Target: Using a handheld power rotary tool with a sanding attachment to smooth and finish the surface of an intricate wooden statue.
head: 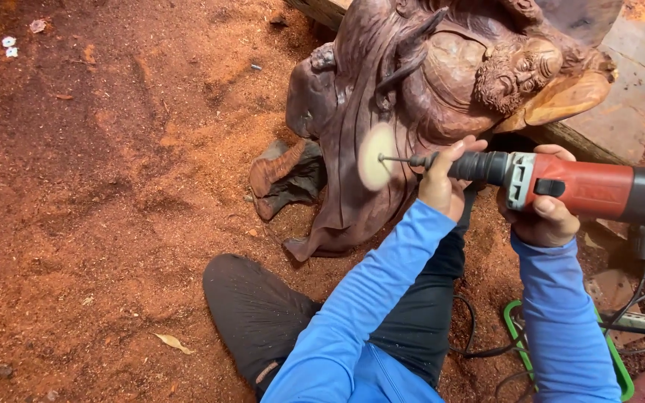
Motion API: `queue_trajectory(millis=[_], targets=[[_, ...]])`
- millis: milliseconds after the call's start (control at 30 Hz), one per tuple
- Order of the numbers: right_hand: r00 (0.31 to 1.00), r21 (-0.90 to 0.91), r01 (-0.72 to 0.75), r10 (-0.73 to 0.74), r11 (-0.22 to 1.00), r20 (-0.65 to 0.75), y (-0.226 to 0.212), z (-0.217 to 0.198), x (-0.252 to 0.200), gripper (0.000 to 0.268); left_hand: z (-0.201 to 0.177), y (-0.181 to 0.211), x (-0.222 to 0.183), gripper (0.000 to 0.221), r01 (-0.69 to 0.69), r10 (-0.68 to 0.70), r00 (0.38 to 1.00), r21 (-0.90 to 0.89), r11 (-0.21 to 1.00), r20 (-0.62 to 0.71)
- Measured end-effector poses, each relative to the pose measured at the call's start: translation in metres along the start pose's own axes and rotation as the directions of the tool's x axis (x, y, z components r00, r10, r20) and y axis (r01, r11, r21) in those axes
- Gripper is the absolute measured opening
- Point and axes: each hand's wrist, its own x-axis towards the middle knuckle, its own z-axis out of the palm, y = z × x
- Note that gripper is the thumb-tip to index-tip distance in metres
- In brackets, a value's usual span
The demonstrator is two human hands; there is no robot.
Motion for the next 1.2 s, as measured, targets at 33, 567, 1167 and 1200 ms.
queue_trajectory(millis=[33,567,1167,1200], targets=[[1.0,0.0,0.001,-0.001,1.0,-0.004,-0.002,0.002,-0.002,0.075,-0.004,-0.004,-0.004,0.052,0.004,-0.004,1.0,0.002,1.0,0.0],[1.0,-0.068,0.013,-0.014,0.998,-0.014,0.0,0.025,-0.001,0.076,-0.011,0.005,0.0,0.039,-0.02,0.019,1.0,-0.053,0.998,-0.003],[0.995,-0.07,0.056,-0.061,0.996,-0.076,0.001,0.019,-0.003,0.074,0.006,0.033,-0.148,0.059,0.129,-0.139,0.989,0.177,0.976,0.043],[0.995,-0.065,0.04,-0.046,0.997,-0.089,-0.002,0.017,-0.001,0.074,-0.012,0.017,-0.177,0.02,0.012,-0.016,0.978,0.018,1.0,0.207]])
